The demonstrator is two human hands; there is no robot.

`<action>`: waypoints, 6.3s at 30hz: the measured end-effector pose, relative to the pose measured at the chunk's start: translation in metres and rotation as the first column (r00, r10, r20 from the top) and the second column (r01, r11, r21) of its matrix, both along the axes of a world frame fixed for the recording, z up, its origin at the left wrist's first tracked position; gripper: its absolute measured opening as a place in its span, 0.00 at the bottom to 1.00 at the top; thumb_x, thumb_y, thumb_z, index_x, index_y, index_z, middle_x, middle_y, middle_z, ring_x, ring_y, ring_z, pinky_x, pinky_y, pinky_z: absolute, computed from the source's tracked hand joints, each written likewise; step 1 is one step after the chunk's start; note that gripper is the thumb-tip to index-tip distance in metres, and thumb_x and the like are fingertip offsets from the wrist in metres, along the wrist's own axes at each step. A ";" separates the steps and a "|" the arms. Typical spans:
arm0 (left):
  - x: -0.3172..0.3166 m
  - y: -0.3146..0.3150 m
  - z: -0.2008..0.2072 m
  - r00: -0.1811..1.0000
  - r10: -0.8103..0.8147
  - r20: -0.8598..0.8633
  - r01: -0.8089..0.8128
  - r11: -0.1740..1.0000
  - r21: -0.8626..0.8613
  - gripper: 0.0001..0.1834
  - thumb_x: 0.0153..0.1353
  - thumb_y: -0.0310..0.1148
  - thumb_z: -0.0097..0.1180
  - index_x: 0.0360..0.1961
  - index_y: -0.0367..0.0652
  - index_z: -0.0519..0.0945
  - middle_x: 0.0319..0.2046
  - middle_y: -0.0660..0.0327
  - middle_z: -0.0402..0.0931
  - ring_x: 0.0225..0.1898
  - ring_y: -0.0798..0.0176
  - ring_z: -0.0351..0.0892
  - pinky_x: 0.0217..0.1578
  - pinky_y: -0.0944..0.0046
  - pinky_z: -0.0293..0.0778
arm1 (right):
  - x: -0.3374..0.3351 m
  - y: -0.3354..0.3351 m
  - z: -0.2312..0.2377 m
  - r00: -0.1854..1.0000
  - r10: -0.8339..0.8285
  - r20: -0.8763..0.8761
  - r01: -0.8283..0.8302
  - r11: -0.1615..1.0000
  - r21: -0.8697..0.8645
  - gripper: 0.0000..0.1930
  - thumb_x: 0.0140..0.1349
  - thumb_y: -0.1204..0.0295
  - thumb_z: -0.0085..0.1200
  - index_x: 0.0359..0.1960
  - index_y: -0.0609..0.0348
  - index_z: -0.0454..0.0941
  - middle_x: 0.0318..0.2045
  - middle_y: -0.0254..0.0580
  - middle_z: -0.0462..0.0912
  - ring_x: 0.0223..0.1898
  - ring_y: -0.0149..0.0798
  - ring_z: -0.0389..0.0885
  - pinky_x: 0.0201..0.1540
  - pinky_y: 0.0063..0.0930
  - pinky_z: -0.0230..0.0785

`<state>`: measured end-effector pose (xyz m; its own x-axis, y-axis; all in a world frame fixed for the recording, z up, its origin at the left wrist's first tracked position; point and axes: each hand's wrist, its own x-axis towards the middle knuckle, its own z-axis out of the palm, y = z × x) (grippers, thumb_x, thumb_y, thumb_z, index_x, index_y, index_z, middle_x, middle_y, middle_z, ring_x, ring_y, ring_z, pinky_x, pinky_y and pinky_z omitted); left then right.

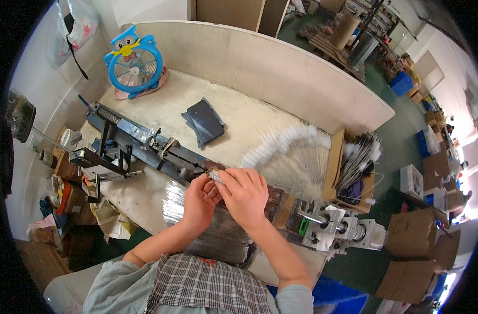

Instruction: Assembling components of industrial brushes using an automated mechanical press.

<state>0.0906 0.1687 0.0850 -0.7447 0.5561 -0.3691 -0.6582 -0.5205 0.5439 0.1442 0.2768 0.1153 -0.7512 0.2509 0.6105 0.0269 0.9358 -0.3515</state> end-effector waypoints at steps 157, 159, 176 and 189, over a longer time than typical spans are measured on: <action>-0.079 -0.152 -0.060 0.986 0.111 -0.126 -0.140 0.956 -0.257 0.05 0.55 0.31 0.55 0.28 0.42 0.77 0.22 0.64 0.75 0.24 0.72 0.72 0.25 0.71 0.69 | 0.035 0.013 0.018 0.955 0.145 0.258 -0.107 0.982 -0.158 0.08 0.52 0.69 0.58 0.33 0.57 0.79 0.28 0.41 0.78 0.28 0.46 0.78 0.32 0.34 0.71; -0.038 -0.103 -0.024 0.966 -0.135 -0.222 0.058 0.944 -0.325 0.06 0.57 0.32 0.56 0.29 0.40 0.78 0.24 0.64 0.76 0.24 0.71 0.73 0.26 0.70 0.70 | 0.037 0.027 0.021 0.979 0.105 0.177 -0.086 0.990 -0.112 0.08 0.53 0.70 0.58 0.34 0.56 0.79 0.29 0.41 0.79 0.29 0.46 0.78 0.32 0.34 0.70; 0.009 0.005 -0.017 0.893 -0.199 -0.405 0.067 0.946 -0.318 0.08 0.65 0.34 0.50 0.37 0.40 0.76 0.28 0.64 0.76 0.25 0.75 0.70 0.27 0.75 0.66 | 0.063 0.055 0.014 0.948 0.262 0.180 -0.196 0.928 -0.316 0.07 0.50 0.71 0.61 0.32 0.53 0.80 0.24 0.35 0.77 0.29 0.38 0.74 0.33 0.31 0.68; -0.007 -0.013 -0.008 0.924 -0.242 -0.296 0.153 0.944 -0.293 0.12 0.66 0.40 0.49 0.34 0.43 0.74 0.25 0.61 0.75 0.21 0.72 0.72 0.23 0.72 0.68 | -0.007 0.023 0.012 0.949 0.147 0.278 -0.071 0.962 -0.265 0.09 0.55 0.65 0.54 0.29 0.56 0.81 0.27 0.38 0.80 0.34 0.42 0.77 0.35 0.34 0.71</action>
<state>0.0837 0.1556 0.0767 -0.7320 0.6219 -0.2782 -0.4979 -0.2096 0.8415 0.1377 0.2997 0.1268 -0.9178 0.2726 0.2885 0.0665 0.8221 -0.5654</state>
